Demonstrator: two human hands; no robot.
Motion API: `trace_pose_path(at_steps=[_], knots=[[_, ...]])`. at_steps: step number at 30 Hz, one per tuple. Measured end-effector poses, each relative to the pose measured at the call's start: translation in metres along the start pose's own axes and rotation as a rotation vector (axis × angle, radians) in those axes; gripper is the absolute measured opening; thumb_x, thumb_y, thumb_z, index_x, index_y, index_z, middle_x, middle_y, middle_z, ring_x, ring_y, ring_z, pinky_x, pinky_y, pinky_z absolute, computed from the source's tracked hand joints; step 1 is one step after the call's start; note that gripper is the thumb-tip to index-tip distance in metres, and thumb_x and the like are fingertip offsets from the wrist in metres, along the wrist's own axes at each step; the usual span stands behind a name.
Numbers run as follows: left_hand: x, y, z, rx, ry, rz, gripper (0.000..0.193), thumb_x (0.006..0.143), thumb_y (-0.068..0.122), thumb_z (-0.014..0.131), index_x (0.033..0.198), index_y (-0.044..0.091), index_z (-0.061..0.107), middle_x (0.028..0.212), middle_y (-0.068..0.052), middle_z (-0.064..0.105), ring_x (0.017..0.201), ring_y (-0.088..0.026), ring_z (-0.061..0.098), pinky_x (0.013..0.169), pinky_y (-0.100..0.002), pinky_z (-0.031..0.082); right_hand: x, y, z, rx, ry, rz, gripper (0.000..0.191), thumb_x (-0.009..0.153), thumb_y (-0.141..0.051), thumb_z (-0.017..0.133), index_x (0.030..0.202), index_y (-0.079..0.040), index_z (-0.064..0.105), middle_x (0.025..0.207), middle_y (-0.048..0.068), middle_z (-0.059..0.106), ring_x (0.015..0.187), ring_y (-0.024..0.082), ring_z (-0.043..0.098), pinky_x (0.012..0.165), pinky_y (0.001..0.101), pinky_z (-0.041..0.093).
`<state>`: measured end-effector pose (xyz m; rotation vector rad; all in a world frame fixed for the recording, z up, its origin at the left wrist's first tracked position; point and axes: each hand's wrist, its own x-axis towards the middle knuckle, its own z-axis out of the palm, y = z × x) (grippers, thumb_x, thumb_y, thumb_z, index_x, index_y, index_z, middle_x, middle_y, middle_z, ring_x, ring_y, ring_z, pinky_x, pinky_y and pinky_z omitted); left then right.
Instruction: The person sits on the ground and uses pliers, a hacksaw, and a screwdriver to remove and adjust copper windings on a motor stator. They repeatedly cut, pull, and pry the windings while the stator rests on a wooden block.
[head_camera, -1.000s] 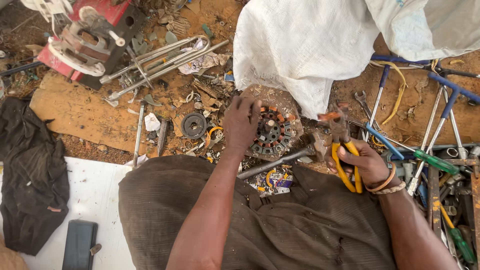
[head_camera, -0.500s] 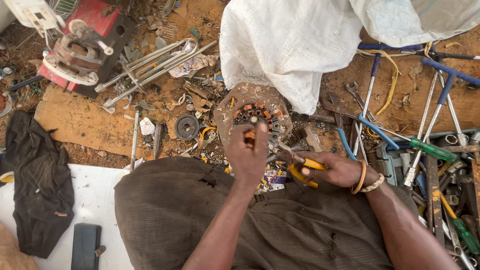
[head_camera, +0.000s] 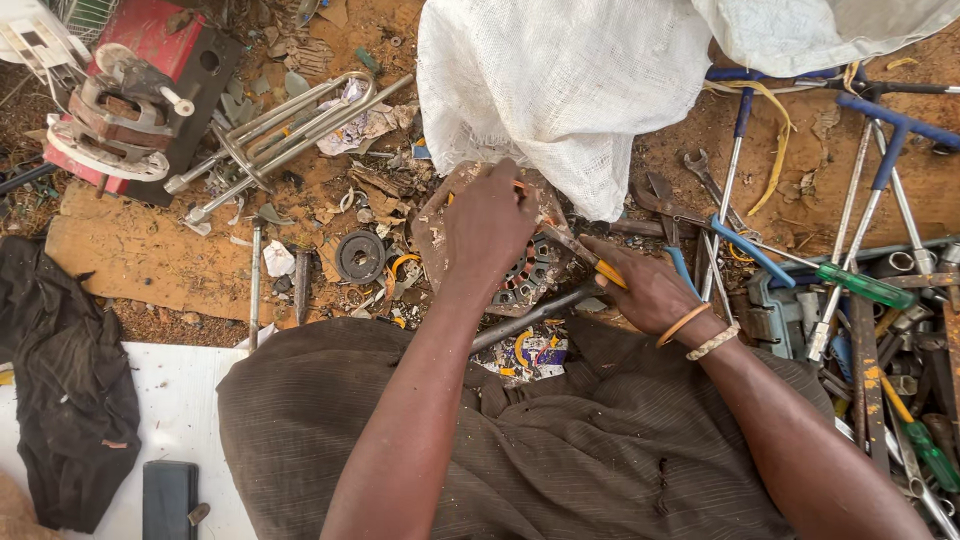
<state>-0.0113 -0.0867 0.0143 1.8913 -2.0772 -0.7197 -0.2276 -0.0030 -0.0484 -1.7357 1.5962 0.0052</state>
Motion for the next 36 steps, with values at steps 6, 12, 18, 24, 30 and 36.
trace_pose_path(at_steps=[6, 12, 18, 24, 30, 36], knots=[[0.029, 0.01, 0.011, 0.32, -0.484, 0.128, 0.037, 0.079, 0.04, 0.083, 0.092, 0.007, 0.073, 0.096, -0.014, 0.075, 0.091, -0.03, 0.073, 0.081, -0.045, 0.057, -0.002, 0.023, -0.01, 0.082, -0.153, 0.036, 0.069, 0.096, -0.04, 0.056, 0.158, -0.026, 0.032, 0.151, 0.016, 0.051, 0.132, 0.034, 0.058, 0.114, 0.0516, 0.041], [0.034, 0.004, 0.015, 0.335, -0.462, 0.297, 0.016, 0.077, 0.017, 0.078, 0.088, 0.006, 0.075, 0.096, -0.016, 0.074, 0.092, -0.031, 0.073, 0.082, -0.046, 0.059, -0.013, 0.039, -0.014, 0.088, -0.077, 0.11, 0.068, 0.095, -0.047, 0.056, 0.156, -0.022, 0.038, 0.151, 0.016, 0.051, 0.139, 0.034, 0.05, 0.113, 0.0507, 0.041], [0.014, -0.004, 0.011, 0.306, -0.49, 0.587, 0.03, 0.077, 0.026, 0.077, 0.096, 0.005, 0.07, 0.095, -0.015, 0.069, 0.091, -0.03, 0.07, 0.08, -0.048, 0.057, -0.012, 0.025, -0.011, 0.08, -0.079, 0.102, 0.067, 0.097, -0.046, 0.051, 0.158, -0.021, 0.039, 0.141, 0.017, 0.063, 0.133, 0.033, 0.06, 0.112, 0.0484, 0.046], [0.006, -0.001, 0.011, 0.401, -0.298, 0.599, 0.015, 0.09, 0.017, 0.07, 0.099, 0.005, 0.071, 0.102, -0.015, 0.07, 0.092, -0.032, 0.072, 0.079, -0.048, 0.059, -0.013, 0.019, -0.007, 0.012, 0.08, -0.052, 0.061, 0.099, -0.039, 0.058, 0.152, -0.014, 0.042, 0.144, 0.02, 0.056, 0.131, 0.039, 0.055, 0.108, 0.0517, 0.043], [0.027, 0.01, 0.022, 0.455, -0.513, 0.467, 0.012, 0.086, 0.014, 0.064, 0.088, 0.006, 0.073, 0.086, -0.013, 0.069, 0.085, -0.025, 0.073, 0.091, -0.043, 0.056, -0.032, 0.016, -0.009, -0.27, 0.003, 0.148, 0.068, 0.095, -0.021, 0.058, 0.158, -0.035, 0.037, 0.14, 0.014, 0.055, 0.111, 0.035, 0.067, 0.091, 0.0463, 0.059], [0.026, -0.005, 0.009, -0.311, -0.109, 0.129, 0.019, 0.088, 0.026, 0.065, 0.087, 0.006, 0.064, 0.085, -0.007, 0.066, 0.07, -0.018, 0.065, 0.064, -0.037, 0.055, -0.026, 0.002, -0.01, -0.311, 0.179, -0.031, 0.074, 0.087, -0.017, 0.065, 0.155, -0.031, 0.039, 0.138, 0.017, 0.05, 0.107, 0.037, 0.065, 0.083, 0.0439, 0.061]])
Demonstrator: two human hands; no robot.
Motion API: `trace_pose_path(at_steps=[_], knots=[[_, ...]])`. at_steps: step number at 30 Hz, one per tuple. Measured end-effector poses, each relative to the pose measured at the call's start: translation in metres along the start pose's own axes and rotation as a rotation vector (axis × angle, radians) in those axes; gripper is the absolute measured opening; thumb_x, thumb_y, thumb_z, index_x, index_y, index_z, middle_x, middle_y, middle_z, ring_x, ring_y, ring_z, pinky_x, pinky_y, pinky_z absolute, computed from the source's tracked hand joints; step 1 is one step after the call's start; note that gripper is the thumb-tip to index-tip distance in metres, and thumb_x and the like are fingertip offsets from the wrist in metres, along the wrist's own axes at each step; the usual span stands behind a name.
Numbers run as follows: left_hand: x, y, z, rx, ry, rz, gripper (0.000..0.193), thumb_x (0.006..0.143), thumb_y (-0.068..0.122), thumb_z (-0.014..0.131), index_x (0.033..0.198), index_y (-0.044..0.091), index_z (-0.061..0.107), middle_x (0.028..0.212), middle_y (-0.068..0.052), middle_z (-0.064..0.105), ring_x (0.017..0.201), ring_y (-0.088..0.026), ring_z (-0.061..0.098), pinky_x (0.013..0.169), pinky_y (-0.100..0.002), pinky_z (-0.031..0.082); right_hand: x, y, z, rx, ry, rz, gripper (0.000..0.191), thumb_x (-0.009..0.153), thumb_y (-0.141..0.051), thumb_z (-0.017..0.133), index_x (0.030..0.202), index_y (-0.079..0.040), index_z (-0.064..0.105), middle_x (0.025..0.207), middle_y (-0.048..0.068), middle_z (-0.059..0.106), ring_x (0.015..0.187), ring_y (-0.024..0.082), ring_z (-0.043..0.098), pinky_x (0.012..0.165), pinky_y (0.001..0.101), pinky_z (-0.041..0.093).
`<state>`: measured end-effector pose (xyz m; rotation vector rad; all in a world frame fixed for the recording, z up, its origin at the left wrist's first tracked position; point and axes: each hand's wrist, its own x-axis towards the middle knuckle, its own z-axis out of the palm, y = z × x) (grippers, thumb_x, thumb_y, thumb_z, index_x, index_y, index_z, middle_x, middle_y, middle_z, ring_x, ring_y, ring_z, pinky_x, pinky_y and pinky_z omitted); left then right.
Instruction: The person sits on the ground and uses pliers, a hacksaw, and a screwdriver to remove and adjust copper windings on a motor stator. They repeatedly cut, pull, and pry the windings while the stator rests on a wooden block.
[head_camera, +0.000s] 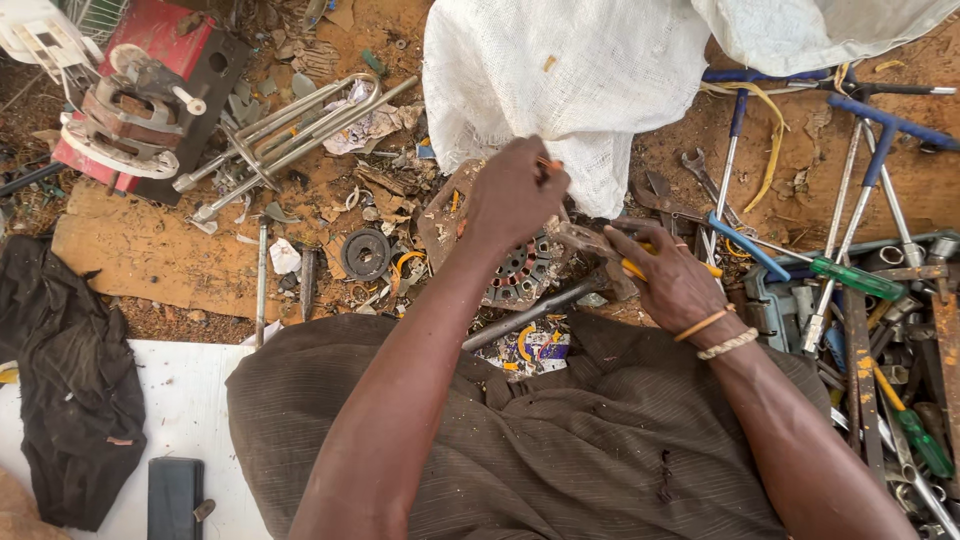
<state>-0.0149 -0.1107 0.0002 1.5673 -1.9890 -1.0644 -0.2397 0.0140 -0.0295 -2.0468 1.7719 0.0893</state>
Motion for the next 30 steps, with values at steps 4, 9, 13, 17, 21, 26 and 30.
trace_pose_path(at_steps=[4, 9, 13, 17, 21, 26, 30], knots=[[-0.023, 0.006, -0.017, -0.078, 0.388, -0.133, 0.021, 0.09, 0.023, 0.068, 0.088, 0.003, 0.062, 0.081, -0.011, 0.068, 0.066, -0.022, 0.065, 0.063, -0.039, 0.051, 0.015, -0.004, 0.005, -0.014, 0.151, -0.102, 0.068, 0.09, -0.023, 0.069, 0.153, -0.028, 0.041, 0.135, 0.017, 0.05, 0.115, 0.038, 0.059, 0.094, 0.0496, 0.054], [-0.09, 0.008, -0.032, -0.128, 0.432, -0.165, 0.026, 0.089, 0.016, 0.065, 0.111, 0.004, 0.06, 0.09, -0.011, 0.074, 0.067, -0.018, 0.072, 0.061, -0.038, 0.056, 0.028, 0.002, 0.014, -0.168, 0.174, -0.113, 0.086, 0.077, 0.005, 0.061, 0.154, -0.029, 0.044, 0.134, 0.019, 0.05, 0.122, 0.042, 0.052, 0.101, 0.0513, 0.049], [-0.119, 0.003, -0.036, -0.108, 0.229, -0.363, 0.032, 0.088, 0.023, 0.071, 0.117, 0.011, 0.066, 0.084, -0.011, 0.078, 0.071, -0.018, 0.076, 0.066, -0.039, 0.058, 0.031, 0.006, 0.017, -0.093, 0.23, -0.099, 0.087, 0.076, 0.007, 0.061, 0.154, -0.027, 0.045, 0.132, 0.021, 0.051, 0.121, 0.042, 0.053, 0.103, 0.0526, 0.049], [-0.113, -0.004, -0.022, 0.145, 0.128, -0.299, 0.04, 0.086, 0.034, 0.078, 0.117, 0.01, 0.067, 0.087, -0.011, 0.075, 0.071, -0.024, 0.073, 0.065, -0.044, 0.055, 0.029, 0.006, 0.017, -0.065, 0.234, -0.082, 0.084, 0.077, 0.002, 0.065, 0.153, -0.028, 0.045, 0.135, 0.023, 0.049, 0.12, 0.045, 0.052, 0.098, 0.0525, 0.048], [-0.106, -0.02, -0.006, 0.382, 0.382, 0.14, 0.023, 0.094, 0.029, 0.074, 0.097, 0.006, 0.07, 0.085, -0.012, 0.072, 0.077, -0.03, 0.071, 0.082, -0.046, 0.056, 0.023, 0.005, 0.013, -0.057, 0.238, -0.081, 0.086, 0.076, 0.003, 0.066, 0.154, -0.028, 0.046, 0.136, 0.021, 0.049, 0.123, 0.043, 0.051, 0.103, 0.0529, 0.047], [-0.101, -0.043, -0.017, 0.332, 0.109, 0.273, 0.03, 0.094, 0.027, 0.07, 0.115, 0.006, 0.07, 0.096, -0.014, 0.072, 0.085, -0.033, 0.071, 0.073, -0.047, 0.054, 0.016, 0.008, 0.006, -0.111, 0.308, -0.136, 0.086, 0.077, 0.005, 0.066, 0.154, -0.03, 0.048, 0.139, 0.018, 0.048, 0.128, 0.041, 0.049, 0.103, 0.0516, 0.048], [-0.1, -0.041, -0.028, 0.28, 0.161, 0.328, 0.03, 0.092, 0.03, 0.072, 0.118, 0.015, 0.072, 0.107, -0.009, 0.076, 0.087, -0.029, 0.073, 0.087, -0.053, 0.052, 0.013, 0.008, 0.007, -0.181, 0.334, -0.207, 0.084, 0.074, 0.001, 0.069, 0.149, -0.033, 0.05, 0.14, 0.016, 0.047, 0.133, 0.04, 0.044, 0.105, 0.0503, 0.047]])
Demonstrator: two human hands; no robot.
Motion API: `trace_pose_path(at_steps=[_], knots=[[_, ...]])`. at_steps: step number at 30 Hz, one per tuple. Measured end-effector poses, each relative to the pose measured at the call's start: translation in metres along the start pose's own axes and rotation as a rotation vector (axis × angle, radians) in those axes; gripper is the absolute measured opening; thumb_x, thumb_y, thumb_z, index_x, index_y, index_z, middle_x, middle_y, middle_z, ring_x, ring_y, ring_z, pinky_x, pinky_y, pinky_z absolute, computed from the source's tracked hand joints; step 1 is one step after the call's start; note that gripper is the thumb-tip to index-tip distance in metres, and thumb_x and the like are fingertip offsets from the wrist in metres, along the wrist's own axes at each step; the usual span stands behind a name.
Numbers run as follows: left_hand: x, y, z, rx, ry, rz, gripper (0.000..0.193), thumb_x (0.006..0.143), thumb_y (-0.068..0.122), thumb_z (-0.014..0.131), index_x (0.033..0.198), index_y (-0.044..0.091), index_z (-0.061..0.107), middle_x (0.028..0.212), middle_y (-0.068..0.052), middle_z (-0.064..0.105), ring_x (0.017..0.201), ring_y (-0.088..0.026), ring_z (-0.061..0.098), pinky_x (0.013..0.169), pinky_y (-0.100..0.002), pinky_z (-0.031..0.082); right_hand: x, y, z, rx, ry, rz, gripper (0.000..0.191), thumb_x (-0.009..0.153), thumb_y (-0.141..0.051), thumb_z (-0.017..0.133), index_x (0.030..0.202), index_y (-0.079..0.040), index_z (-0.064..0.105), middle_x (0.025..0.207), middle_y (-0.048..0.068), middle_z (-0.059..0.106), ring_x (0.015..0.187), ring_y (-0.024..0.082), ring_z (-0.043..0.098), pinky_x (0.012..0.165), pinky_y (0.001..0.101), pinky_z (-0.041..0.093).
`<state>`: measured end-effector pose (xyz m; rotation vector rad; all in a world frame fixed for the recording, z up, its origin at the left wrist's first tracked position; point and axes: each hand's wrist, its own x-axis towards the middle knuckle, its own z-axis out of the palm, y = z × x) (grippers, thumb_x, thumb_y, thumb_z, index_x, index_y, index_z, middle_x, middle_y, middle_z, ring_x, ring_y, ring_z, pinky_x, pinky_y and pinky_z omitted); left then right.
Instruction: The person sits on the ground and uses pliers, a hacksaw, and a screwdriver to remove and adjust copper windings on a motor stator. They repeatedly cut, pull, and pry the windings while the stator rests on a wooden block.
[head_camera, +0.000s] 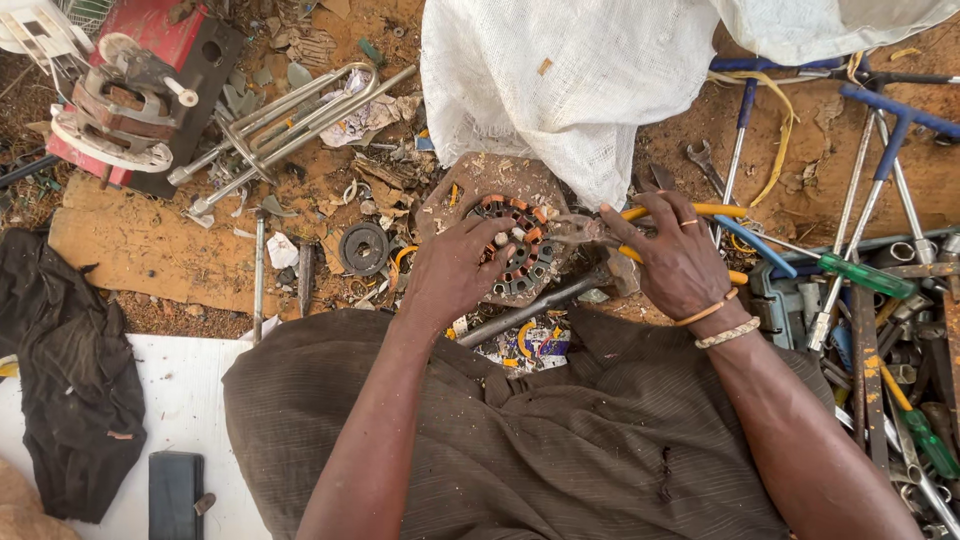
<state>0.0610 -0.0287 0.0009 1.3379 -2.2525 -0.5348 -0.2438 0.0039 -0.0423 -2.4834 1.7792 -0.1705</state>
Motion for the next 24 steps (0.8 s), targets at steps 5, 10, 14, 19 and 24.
trace_pose_path(at_steps=[5, 10, 14, 19, 24], knots=[[0.008, 0.007, -0.004, -0.15, -0.244, -0.349, 0.03, 0.093, 0.032, 0.069, 0.121, 0.019, 0.071, 0.113, -0.009, 0.073, 0.089, -0.027, 0.073, 0.083, -0.046, 0.055, 0.007, -0.005, 0.005, -0.011, -0.034, -0.036, 0.084, 0.074, 0.001, 0.069, 0.15, -0.031, 0.05, 0.138, 0.016, 0.047, 0.133, 0.04, 0.042, 0.107, 0.0497, 0.047], [0.002, 0.006, 0.003, -0.139, -0.06, -0.201, 0.027, 0.091, 0.026, 0.073, 0.114, 0.013, 0.071, 0.104, -0.011, 0.075, 0.094, -0.031, 0.071, 0.087, -0.048, 0.052, 0.017, -0.014, 0.001, 0.074, 0.055, -0.061, 0.08, 0.074, -0.008, 0.073, 0.148, -0.028, 0.05, 0.132, 0.02, 0.047, 0.128, 0.043, 0.043, 0.103, 0.0535, 0.046], [0.001, 0.003, 0.008, -0.076, -0.092, -0.197, 0.023, 0.091, 0.024, 0.071, 0.111, 0.013, 0.072, 0.096, -0.011, 0.075, 0.09, -0.031, 0.071, 0.089, -0.049, 0.05, 0.015, -0.022, -0.005, -0.192, 0.098, -0.061, 0.071, 0.084, -0.012, 0.073, 0.148, -0.034, 0.053, 0.127, 0.01, 0.058, 0.127, 0.03, 0.048, 0.095, 0.0501, 0.048], [0.003, 0.007, 0.007, -0.111, -0.066, -0.241, 0.025, 0.093, 0.027, 0.07, 0.114, 0.013, 0.07, 0.103, -0.011, 0.074, 0.083, -0.032, 0.071, 0.078, -0.047, 0.054, 0.015, -0.019, 0.002, -0.057, -0.053, -0.021, 0.061, 0.085, -0.017, 0.068, 0.144, -0.029, 0.056, 0.113, 0.012, 0.066, 0.102, 0.034, 0.065, 0.087, 0.0529, 0.052], [0.005, 0.01, 0.0, -0.069, -0.192, -0.457, 0.03, 0.093, 0.033, 0.068, 0.122, 0.022, 0.068, 0.094, -0.013, 0.073, 0.077, -0.029, 0.072, 0.072, -0.046, 0.055, 0.02, -0.002, 0.021, 0.364, -0.334, 0.098, 0.054, 0.09, -0.027, 0.068, 0.142, -0.018, 0.056, 0.111, 0.018, 0.067, 0.084, 0.032, 0.07, 0.072, 0.0479, 0.056]])
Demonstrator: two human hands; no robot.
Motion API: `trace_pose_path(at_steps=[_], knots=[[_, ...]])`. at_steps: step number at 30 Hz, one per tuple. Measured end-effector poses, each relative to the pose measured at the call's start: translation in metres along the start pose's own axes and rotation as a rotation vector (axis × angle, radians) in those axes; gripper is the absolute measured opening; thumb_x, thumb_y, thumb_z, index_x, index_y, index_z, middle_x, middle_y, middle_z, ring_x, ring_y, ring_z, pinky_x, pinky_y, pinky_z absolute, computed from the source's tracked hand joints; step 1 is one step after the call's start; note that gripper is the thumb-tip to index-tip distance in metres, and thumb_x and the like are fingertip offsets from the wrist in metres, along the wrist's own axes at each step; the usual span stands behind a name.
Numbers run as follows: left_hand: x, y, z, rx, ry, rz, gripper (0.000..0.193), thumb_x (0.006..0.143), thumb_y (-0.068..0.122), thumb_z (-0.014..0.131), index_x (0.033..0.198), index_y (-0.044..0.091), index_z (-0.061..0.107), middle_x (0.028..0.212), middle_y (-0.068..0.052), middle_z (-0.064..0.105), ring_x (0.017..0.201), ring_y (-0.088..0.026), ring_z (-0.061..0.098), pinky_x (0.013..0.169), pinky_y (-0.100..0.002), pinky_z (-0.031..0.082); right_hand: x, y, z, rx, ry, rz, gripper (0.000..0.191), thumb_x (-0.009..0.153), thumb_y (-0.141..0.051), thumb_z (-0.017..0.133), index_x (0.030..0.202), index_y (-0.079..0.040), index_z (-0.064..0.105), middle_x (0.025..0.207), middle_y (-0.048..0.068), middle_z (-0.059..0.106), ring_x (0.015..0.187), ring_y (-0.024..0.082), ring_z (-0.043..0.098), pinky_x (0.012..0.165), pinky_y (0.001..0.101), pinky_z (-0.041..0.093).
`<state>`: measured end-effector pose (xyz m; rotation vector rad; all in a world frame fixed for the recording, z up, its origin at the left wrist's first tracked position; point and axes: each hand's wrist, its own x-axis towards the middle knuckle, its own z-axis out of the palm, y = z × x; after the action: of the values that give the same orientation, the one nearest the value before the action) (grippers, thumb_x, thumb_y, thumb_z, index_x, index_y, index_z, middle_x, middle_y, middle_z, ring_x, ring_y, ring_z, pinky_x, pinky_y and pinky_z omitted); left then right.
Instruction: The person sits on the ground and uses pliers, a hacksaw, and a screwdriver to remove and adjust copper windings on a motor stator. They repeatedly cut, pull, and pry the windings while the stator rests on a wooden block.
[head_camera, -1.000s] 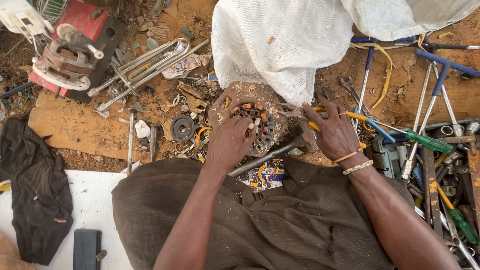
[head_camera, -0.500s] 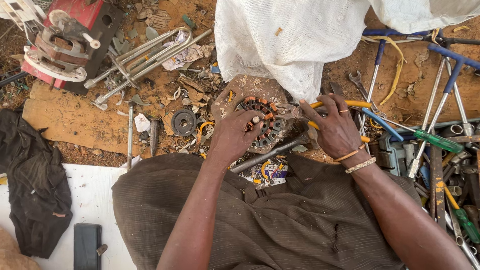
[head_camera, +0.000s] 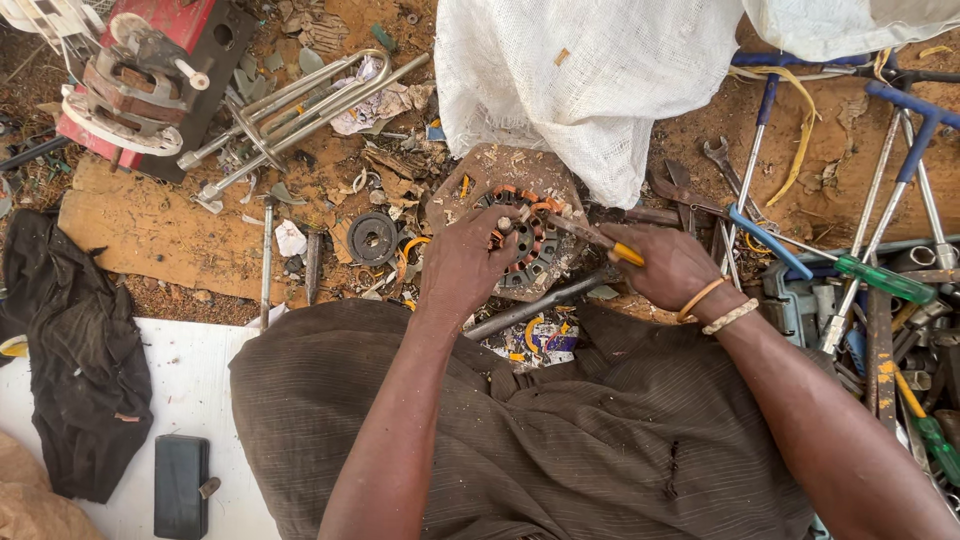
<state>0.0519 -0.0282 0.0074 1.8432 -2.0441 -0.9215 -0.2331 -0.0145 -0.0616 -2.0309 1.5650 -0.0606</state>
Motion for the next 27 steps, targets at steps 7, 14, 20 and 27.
trace_pose_path(at_steps=[7, 14, 20, 27], knots=[[-0.001, 0.001, -0.006, 0.03, 0.017, 0.128, 0.024, 0.093, 0.031, 0.069, 0.114, 0.02, 0.069, 0.104, -0.009, 0.074, 0.08, -0.03, 0.072, 0.073, -0.047, 0.056, -0.018, -0.001, -0.001, 1.225, -0.589, 0.123, 0.038, 0.1, -0.024, 0.058, 0.129, -0.002, 0.065, 0.08, 0.008, 0.065, 0.067, 0.018, 0.065, 0.06, 0.035, 0.056], [-0.025, 0.011, -0.022, -0.121, 0.244, 0.06, 0.035, 0.092, 0.036, 0.067, 0.119, 0.015, 0.07, 0.103, -0.008, 0.074, 0.081, -0.026, 0.075, 0.069, -0.043, 0.058, -0.026, -0.008, -0.023, 1.07, -0.257, 0.006, 0.035, 0.095, -0.021, 0.059, 0.126, -0.006, 0.065, 0.077, 0.005, 0.065, 0.071, 0.016, 0.063, 0.064, 0.0339, 0.053], [-0.031, 0.042, -0.001, -0.182, 0.224, 0.174, 0.042, 0.089, 0.048, 0.073, 0.096, 0.006, 0.077, 0.086, -0.012, 0.071, 0.07, -0.024, 0.069, 0.055, -0.037, 0.051, -0.035, -0.019, -0.013, 0.816, -0.461, -0.242, 0.026, 0.106, -0.031, 0.059, 0.099, -0.007, 0.069, 0.077, 0.004, 0.065, 0.075, 0.016, 0.064, 0.071, 0.0335, 0.054], [-0.012, 0.045, 0.003, -0.501, 0.557, 0.0, 0.037, 0.099, 0.038, 0.066, 0.076, 0.009, 0.065, 0.069, -0.003, 0.063, 0.056, -0.011, 0.057, 0.045, -0.034, 0.045, -0.036, -0.022, -0.026, 0.584, -0.358, -0.107, 0.032, 0.101, -0.035, 0.053, 0.123, -0.017, 0.067, 0.102, 0.006, 0.078, 0.096, 0.022, 0.071, 0.086, 0.0412, 0.055]])
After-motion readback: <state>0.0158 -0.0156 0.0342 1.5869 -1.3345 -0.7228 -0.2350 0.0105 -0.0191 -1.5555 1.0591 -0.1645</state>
